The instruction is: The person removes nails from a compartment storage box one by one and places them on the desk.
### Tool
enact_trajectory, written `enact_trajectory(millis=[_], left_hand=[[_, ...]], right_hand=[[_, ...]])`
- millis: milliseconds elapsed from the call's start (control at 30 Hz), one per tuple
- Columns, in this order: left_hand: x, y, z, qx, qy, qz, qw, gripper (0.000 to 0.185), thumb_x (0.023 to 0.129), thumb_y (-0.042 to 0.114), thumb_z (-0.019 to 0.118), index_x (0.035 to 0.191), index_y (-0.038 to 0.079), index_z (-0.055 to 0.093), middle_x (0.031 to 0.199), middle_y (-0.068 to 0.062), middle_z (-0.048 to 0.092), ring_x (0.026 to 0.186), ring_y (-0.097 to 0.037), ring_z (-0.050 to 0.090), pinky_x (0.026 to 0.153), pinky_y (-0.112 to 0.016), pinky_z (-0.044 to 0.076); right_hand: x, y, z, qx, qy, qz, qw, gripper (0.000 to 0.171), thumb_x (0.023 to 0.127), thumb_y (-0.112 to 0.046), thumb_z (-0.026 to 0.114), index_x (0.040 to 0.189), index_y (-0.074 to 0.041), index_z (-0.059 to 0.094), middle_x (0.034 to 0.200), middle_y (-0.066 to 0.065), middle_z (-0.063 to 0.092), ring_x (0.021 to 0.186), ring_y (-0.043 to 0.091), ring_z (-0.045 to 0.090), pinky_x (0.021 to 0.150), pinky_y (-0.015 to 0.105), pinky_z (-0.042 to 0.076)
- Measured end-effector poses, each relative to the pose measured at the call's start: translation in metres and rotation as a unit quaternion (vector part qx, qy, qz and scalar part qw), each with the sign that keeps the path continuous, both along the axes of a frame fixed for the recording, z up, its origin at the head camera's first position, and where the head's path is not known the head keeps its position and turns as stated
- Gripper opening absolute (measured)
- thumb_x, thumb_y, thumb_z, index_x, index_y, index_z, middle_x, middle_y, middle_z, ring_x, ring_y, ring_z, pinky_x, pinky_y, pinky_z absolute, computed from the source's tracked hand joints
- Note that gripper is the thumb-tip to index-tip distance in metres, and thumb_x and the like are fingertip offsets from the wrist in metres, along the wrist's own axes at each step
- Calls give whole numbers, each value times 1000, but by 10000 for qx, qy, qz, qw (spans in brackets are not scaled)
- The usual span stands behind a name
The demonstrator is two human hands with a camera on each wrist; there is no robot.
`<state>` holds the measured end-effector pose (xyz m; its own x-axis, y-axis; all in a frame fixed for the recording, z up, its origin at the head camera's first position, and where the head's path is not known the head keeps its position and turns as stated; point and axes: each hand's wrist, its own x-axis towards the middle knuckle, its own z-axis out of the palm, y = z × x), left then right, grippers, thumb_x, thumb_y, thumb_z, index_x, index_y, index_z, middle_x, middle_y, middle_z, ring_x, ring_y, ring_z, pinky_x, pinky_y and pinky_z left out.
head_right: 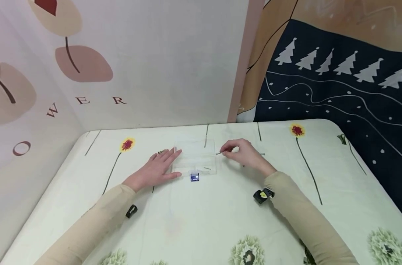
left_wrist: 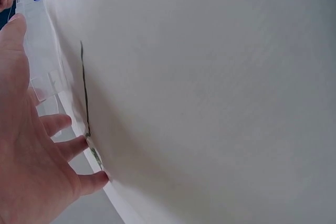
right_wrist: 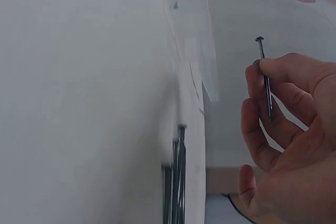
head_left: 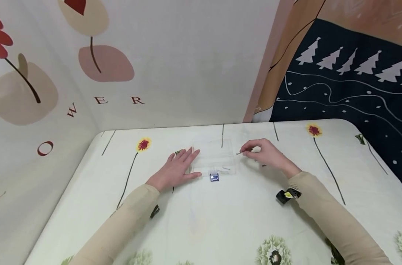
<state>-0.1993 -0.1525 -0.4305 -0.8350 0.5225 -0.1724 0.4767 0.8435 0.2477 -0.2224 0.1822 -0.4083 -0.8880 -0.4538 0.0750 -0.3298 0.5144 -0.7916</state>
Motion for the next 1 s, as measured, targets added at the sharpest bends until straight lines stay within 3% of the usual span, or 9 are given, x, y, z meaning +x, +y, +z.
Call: enact_trajectory(millis=[300,567,833,1000], left_hand=[[1,3,-3,-19,-106,-40,9999,85,92,65,45,157,20,14,160,-11,15,145,-34,12,110,-62,11],[-2,4,1,-55,3,-53,10000,84,93,65,43,157,22,12,160,-10,16,144,-35,13,110,-62,11],[-3,1,2,-128,23,56,9999,84,92,67,42,157,24,10,160,-8,14,144,-34,13,110,-61,10],[-2,1,2,-17,23,61,10000,84,92,66,43,157,23,12,160,-10,15,144,-36,14,109,-62,12]], right_hand=[[9,42,-4,513,-122,-347,9980,12,92,-8,65,101,-5,73,96,4,68,92,21,57,83,40,44],[11,70,-4,652,-189,-266,9973,13,91,-1,64,101,-2,72,102,9,69,98,26,59,88,46,46],[9,76,-7,692,-115,-184,9974,15,89,3,64,100,0,72,99,9,70,95,24,59,81,28,47],[8,76,-9,684,-137,-193,9974,14,88,5,64,99,0,72,98,9,70,93,24,60,78,26,48]])
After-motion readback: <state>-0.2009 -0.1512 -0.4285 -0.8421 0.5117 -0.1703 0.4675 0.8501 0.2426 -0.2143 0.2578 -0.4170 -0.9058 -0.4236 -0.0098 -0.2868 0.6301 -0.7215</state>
